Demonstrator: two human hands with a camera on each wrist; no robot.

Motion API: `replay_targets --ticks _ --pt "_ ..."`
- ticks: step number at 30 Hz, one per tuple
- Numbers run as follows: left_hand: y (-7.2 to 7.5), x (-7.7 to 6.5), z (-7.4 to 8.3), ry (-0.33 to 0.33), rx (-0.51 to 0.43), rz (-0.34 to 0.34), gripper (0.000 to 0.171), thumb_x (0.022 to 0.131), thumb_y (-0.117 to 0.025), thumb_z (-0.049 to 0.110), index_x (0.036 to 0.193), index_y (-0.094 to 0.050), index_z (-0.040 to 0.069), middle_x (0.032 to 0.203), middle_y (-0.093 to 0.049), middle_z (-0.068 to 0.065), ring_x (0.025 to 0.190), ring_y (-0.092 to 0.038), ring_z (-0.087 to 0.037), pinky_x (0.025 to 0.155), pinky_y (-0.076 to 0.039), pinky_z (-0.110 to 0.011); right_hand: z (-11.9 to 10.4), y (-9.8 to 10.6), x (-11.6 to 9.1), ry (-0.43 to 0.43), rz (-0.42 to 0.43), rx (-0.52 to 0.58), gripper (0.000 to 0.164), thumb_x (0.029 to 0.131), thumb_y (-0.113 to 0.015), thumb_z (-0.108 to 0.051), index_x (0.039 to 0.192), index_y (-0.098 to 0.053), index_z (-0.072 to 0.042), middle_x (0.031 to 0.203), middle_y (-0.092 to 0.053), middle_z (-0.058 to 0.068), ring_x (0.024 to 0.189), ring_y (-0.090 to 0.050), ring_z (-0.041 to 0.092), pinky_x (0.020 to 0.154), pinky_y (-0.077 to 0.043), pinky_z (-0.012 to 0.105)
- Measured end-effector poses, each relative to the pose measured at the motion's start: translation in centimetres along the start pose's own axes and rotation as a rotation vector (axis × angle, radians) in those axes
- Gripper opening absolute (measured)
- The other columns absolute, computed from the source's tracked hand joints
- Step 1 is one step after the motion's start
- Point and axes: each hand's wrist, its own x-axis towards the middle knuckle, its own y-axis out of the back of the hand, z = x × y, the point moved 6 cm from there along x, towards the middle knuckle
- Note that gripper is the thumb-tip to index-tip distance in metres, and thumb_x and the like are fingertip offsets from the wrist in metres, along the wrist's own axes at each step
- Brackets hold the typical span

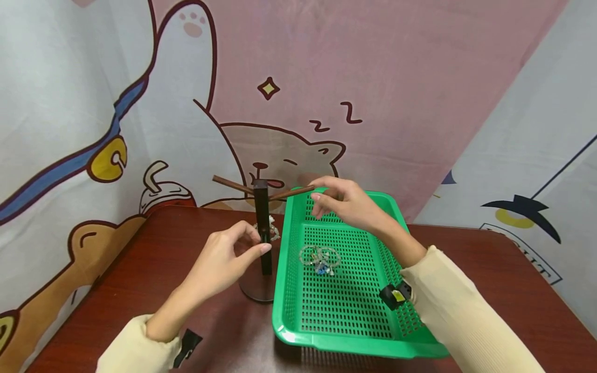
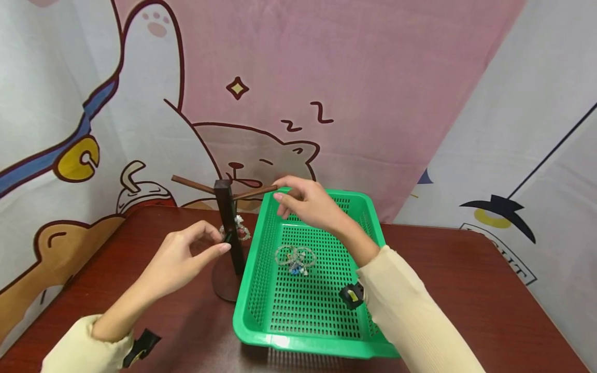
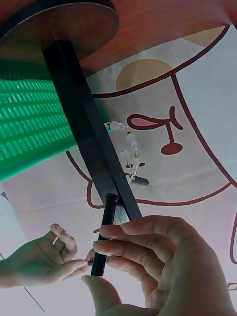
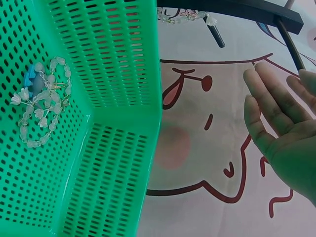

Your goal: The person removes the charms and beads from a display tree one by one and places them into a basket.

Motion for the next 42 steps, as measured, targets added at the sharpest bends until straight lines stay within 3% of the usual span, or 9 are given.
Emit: replay_targets --ticks 14,21,26,33,42 --pt "0.7 -0.6 0.1 -0.008 0.026 0.052 0.012 0.078 -0.072 0.013 0.084 -0.062 0.009 0.075 -0.063 0.005 0.063 -0.053 -0.006 0.056 -0.041 -0.025 -0.3 -0.2 -0.6 0.016 -0.039 0.023 0.026 0.092 -0.053 -0.005 0.117 -0.053 0.000 0.078 -0.066 0.016 0.071 -0.063 0.020 0.070 -0.048 0.035" --pt "1.3 -0.9 0.0 -0.005 0.039 0.071 0.009 0.080 -0.070 0.011 0.086 -0.064 0.009 0.081 -0.065 0.002 0.046 -0.039 -0.007 0.049 -0.037 -0.025 0.8 -0.3 -1.1 -0.056 -0.050 -0.015 0.028 0.091 -0.054 -0.009 0.119 -0.053 -0.002 0.077 -0.066 0.010 0.073 -0.063 0.019 0.073 -0.046 0.036" --pt "1.8 -1.0 -0.6 -0.012 0.041 0.067 0.007 0.081 -0.068 0.007 0.086 -0.063 0.008 0.080 -0.065 0.002 0.045 -0.035 -0.006 0.047 -0.035 -0.025 1.9 -0.7 -1.5 -0.061 -0.068 -0.019 0.025 0.091 -0.054 -0.008 0.116 -0.054 -0.003 0.076 -0.066 0.008 0.073 -0.062 0.020 0.072 -0.045 0.036" --pt "2.6 -0.8 -1.6 -0.027 0.029 0.061 0.007 0.082 -0.066 0.004 0.087 -0.063 0.008 0.078 -0.064 0.003 0.065 -0.049 -0.010 0.057 -0.039 -0.026 3.1 -1.4 -2.0 -0.068 -0.117 -0.043 0.024 0.092 -0.051 -0.006 0.116 -0.055 -0.003 0.076 -0.065 0.002 0.074 -0.063 0.022 0.070 -0.045 0.037" --pt "3.4 0.0 -3.6 0.035 -0.042 0.002 0.005 0.087 -0.061 0.006 0.092 -0.063 0.005 0.083 -0.066 0.000 0.074 -0.058 -0.013 0.062 -0.042 -0.028 4.5 -2.7 -2.5 -0.100 -0.179 -0.074 0.023 0.092 -0.053 -0.011 0.114 -0.057 -0.004 0.076 -0.066 0.001 0.071 -0.062 0.018 0.059 -0.042 0.029"
